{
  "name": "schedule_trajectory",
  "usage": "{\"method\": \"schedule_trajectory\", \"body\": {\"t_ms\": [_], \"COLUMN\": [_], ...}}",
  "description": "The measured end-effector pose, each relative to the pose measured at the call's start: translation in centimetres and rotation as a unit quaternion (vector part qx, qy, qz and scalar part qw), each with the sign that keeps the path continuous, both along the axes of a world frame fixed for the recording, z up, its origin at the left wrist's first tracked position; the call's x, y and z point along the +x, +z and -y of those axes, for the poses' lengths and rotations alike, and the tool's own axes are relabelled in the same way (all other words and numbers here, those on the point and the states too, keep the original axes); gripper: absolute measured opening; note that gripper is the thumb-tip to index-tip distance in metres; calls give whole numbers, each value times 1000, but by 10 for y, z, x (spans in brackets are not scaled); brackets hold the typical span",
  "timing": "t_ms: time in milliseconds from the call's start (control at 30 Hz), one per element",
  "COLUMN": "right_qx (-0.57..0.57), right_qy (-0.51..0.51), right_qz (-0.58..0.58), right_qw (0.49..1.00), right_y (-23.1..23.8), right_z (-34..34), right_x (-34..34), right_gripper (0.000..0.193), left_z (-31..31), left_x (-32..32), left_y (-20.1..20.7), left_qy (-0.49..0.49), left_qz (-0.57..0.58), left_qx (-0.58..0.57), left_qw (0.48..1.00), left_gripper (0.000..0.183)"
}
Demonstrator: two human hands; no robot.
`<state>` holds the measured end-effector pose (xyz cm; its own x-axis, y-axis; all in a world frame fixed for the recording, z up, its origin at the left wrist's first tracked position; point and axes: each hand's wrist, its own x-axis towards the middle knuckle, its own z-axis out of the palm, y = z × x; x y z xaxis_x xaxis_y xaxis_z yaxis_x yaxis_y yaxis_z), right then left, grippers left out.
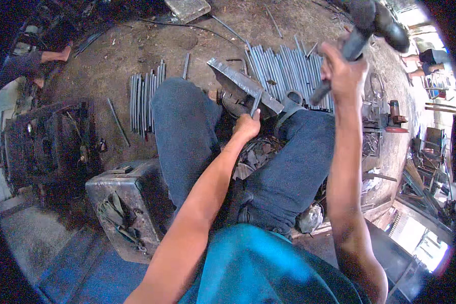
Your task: Straightening metal rods by hammering them against a metal anvil on the floor of a workshop.
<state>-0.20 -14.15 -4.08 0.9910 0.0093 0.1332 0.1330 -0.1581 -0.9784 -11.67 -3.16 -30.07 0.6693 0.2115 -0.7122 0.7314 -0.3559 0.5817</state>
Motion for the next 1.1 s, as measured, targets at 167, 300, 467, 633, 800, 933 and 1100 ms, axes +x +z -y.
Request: {"method": "schedule_trajectory", "body": {"t_ms": [167,300,467,633,800,933,1100], "right_qx": [-333,-287,-106,-75,30,-197,-166], "right_qy": [-3,46,44,-18,-2,-3,101], "right_qz": [-93,-188,-255,-78,8,-58,-257], "right_qw": [939,938,960,994,1000,979,947], "right_y": [-166,-204,-125,5,1,-159,-185], "right_z": [19,26,32,17,-2,15,13], "right_x": [-54,-48,-37,-19,-31,-66,-70], "right_gripper": [20,20,24,26,17,19,22], "left_z": [10,2,12,8,7,3,-26], "left_x": [4,16,-13,-12,-12,-8,-15], "left_y": [2,-7,-6,0,-6,-13,-16], "left_qy": [-12,-29,5,17,40,2,20], "left_qz": [15,3,36,34,23,55,64], "left_qx": [2,4,-9,-24,-20,12,51], "left_qw": [1000,1000,999,999,999,998,996], "left_gripper": [69,73,60,51,50,49,44]}}
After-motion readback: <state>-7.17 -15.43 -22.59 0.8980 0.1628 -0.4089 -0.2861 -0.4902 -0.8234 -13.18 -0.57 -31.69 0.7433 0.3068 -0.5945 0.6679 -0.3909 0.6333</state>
